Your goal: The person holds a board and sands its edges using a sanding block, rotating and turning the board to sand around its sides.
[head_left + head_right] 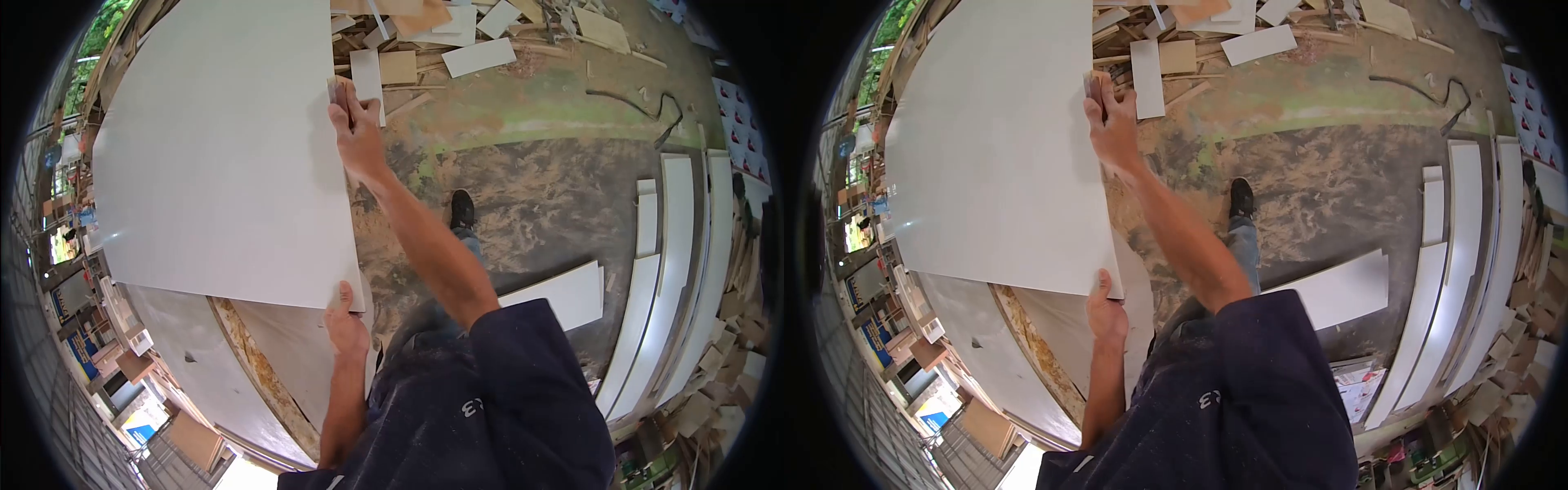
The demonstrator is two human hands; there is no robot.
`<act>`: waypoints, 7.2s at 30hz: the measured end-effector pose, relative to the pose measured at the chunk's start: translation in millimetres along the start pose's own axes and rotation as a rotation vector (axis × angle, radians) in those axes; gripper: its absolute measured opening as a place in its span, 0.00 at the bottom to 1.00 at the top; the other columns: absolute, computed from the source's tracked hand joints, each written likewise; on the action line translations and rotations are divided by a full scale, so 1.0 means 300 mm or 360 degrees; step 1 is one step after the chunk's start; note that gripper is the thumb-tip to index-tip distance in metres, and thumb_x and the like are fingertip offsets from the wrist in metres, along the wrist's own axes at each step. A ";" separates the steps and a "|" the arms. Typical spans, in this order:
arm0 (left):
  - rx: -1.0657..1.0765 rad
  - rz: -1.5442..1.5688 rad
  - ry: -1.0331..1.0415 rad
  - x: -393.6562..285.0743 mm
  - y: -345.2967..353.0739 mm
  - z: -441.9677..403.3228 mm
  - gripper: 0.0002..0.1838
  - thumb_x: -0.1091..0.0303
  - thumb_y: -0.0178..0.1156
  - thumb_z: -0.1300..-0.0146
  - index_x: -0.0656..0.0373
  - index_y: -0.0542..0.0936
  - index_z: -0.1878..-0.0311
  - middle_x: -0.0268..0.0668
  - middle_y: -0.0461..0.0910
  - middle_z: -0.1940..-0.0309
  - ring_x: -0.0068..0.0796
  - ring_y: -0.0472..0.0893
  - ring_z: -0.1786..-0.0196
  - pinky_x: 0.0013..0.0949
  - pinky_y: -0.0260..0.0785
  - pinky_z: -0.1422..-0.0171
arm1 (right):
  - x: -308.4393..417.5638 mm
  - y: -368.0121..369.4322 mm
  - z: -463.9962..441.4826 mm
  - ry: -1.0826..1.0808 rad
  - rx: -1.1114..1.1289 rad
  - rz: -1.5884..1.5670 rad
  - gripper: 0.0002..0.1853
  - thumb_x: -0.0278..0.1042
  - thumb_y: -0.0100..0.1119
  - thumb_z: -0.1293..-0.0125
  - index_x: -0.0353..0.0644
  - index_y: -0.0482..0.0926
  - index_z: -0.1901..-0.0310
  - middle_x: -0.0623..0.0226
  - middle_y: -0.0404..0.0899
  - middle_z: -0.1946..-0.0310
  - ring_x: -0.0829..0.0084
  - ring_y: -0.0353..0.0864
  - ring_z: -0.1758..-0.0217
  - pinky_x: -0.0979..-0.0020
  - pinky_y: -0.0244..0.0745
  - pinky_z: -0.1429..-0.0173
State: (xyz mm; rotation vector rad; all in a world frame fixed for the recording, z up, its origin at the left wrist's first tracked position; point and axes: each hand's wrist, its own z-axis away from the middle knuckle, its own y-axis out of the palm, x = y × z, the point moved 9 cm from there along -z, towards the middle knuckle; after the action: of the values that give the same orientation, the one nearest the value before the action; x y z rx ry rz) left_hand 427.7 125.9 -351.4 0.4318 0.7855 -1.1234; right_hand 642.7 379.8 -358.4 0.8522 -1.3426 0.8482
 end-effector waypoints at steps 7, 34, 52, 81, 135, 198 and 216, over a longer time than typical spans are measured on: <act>0.0002 0.0183 0.0003 0.008 0.008 -0.006 0.21 0.61 0.69 0.31 0.67 0.80 0.43 0.37 0.84 0.49 0.27 0.81 0.51 0.32 0.73 0.48 | 0.091 -0.110 0.576 -0.0288 0.0120 -0.0009 0.33 0.27 0.53 0.27 0.34 0.58 0.23 0.50 0.73 0.51 0.60 0.70 0.50 0.62 0.69 0.44; 0.0019 0.0073 -0.0042 0.009 0.016 -0.029 0.20 0.56 0.63 0.27 0.64 0.81 0.45 0.33 0.83 0.51 0.25 0.80 0.51 0.31 0.70 0.48 | 0.038 -0.079 0.532 -0.0265 0.0204 -0.0011 0.33 0.33 0.53 0.24 0.36 0.55 0.21 0.51 0.70 0.50 0.63 0.67 0.49 0.63 0.67 0.41; -0.0001 0.0169 0.0051 -0.080 0.067 -0.017 0.18 0.59 0.68 0.31 0.65 0.82 0.48 0.33 0.83 0.57 0.23 0.80 0.55 0.29 0.71 0.51 | 0.084 -0.029 0.398 -0.0338 0.0216 -0.0066 0.33 0.31 0.53 0.25 0.37 0.57 0.22 0.54 0.67 0.50 0.63 0.67 0.48 0.62 0.67 0.43; -0.0071 -0.0039 0.0085 -0.145 0.096 -0.045 0.20 0.56 0.69 0.32 0.66 0.83 0.52 0.33 0.83 0.59 0.22 0.78 0.59 0.28 0.68 0.54 | 0.094 0.032 0.149 -0.0421 0.0136 0.0249 0.32 0.35 0.53 0.24 0.33 0.59 0.23 0.49 0.69 0.51 0.57 0.70 0.50 0.58 0.68 0.46; 0.0749 -0.3053 0.3082 -0.934 1.213 -0.868 0.22 0.58 0.49 0.26 0.63 0.77 0.38 0.48 0.70 0.30 0.43 0.57 0.20 0.52 0.41 0.16 | -0.639 -0.553 0.445 0.1201 -0.0941 -0.0246 0.37 0.52 0.61 0.27 0.40 0.66 0.25 0.61 0.72 0.30 0.73 0.73 0.32 0.74 0.67 0.34; 0.1617 -0.3224 0.2350 -1.089 1.191 -0.833 0.64 0.73 0.80 0.86 0.41 0.72 0.29 0.27 0.65 0.23 0.33 0.54 0.18 0.48 0.38 0.10 | -0.119 0.174 -0.360 0.0166 0.0031 0.0021 0.29 0.44 0.54 0.25 0.37 0.66 0.29 0.46 0.74 0.54 0.49 0.75 0.51 0.55 0.72 0.43; 0.1516 -0.3397 0.1954 -1.055 1.242 -0.889 0.56 0.74 0.82 0.90 0.49 0.76 0.42 0.26 0.70 0.32 0.38 0.67 0.26 0.69 0.39 0.16 | -0.209 0.119 0.003 0.0593 0.0340 -0.0420 0.31 0.50 0.47 0.20 0.32 0.65 0.27 0.55 0.72 0.34 0.65 0.69 0.31 0.67 0.60 0.27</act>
State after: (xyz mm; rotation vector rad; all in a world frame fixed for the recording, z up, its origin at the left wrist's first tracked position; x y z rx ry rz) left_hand 612.4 650.2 -319.4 1.1930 1.8351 -3.4307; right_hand 607.5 393.6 -420.0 0.9577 -0.8048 0.8990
